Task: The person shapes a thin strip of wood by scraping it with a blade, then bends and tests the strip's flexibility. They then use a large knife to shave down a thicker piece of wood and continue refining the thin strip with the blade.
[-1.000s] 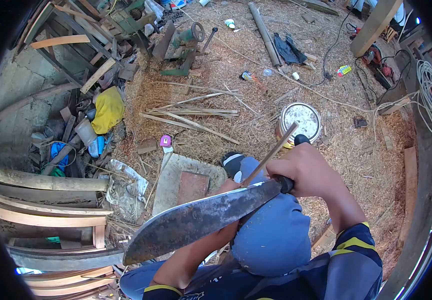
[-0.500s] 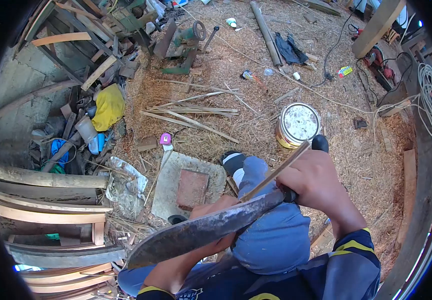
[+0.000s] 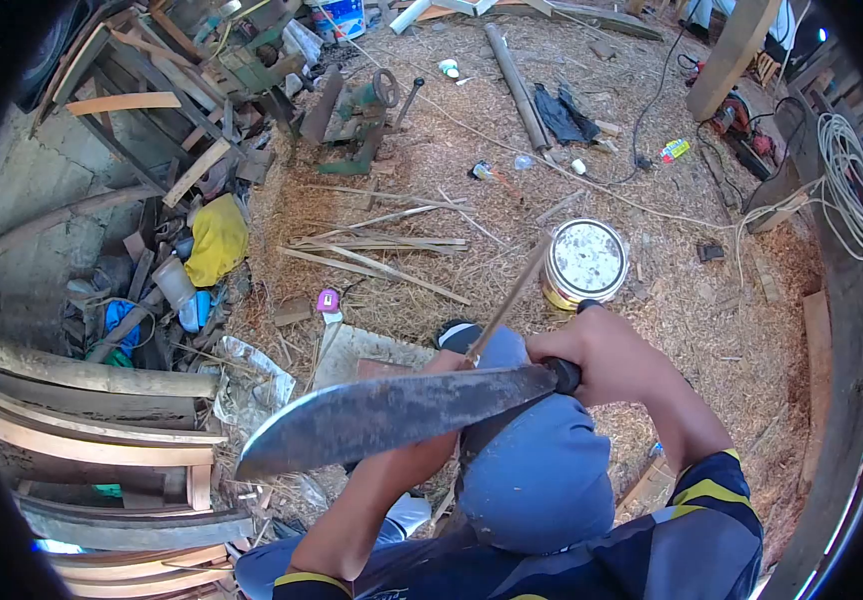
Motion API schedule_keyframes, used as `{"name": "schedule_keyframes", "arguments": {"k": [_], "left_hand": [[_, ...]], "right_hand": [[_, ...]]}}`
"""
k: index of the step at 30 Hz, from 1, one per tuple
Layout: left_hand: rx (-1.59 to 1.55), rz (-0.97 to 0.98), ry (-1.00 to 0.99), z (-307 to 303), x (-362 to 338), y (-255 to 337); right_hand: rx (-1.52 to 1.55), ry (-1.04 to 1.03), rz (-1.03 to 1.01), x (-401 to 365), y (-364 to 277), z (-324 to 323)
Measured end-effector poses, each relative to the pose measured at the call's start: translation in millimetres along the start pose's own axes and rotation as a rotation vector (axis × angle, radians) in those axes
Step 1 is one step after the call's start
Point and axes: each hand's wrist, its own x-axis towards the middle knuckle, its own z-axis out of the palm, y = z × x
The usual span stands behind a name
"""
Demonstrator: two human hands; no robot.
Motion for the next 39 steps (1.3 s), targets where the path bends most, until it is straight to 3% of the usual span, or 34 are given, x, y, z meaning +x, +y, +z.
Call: {"name": "schedule_keyframes", "arguments": {"k": [3, 6, 9, 20, 28, 33, 39], "left_hand": [[-0.055, -0.114, -0.009, -1.7, 0.9, 5.8], [-0.071, -0.012, -0.007, -1.9, -6.9, 0.8], [-0.246, -0.177, -0.092, -4.3, -12.8, -3.4], [-0.256, -0.213, -0.119, -3.5, -17.4, 3.3], [-0.133, -0.199, -0.11, -11.8, -15.3, 11.6], [-0.087, -0.019, -0.107, -16.5, -20.6, 11.1], [-0.124, -0.065, -0.279, -28.8, -23.6, 14.2]], "right_hand": [[-0.042, -0.001, -0.042, 6.8, -0.3, -0.3], [-0.063, 0.013, -0.077, 14.1, 1.8, 4.5], [-0.068, 0.021, -0.08, 18.1, 2.8, 8.6], [-0.152, 0.02, -0.095, 21.9, -3.2, 7.3], [-0.226, 0.062, -0.144, 23.4, -7.6, 7.1], [-0.272, 0.143, -0.17, 11.0, -16.8, 5.4], [-0.282, 0.189, -0.124, 0.5, -26.0, 9.0]]}}
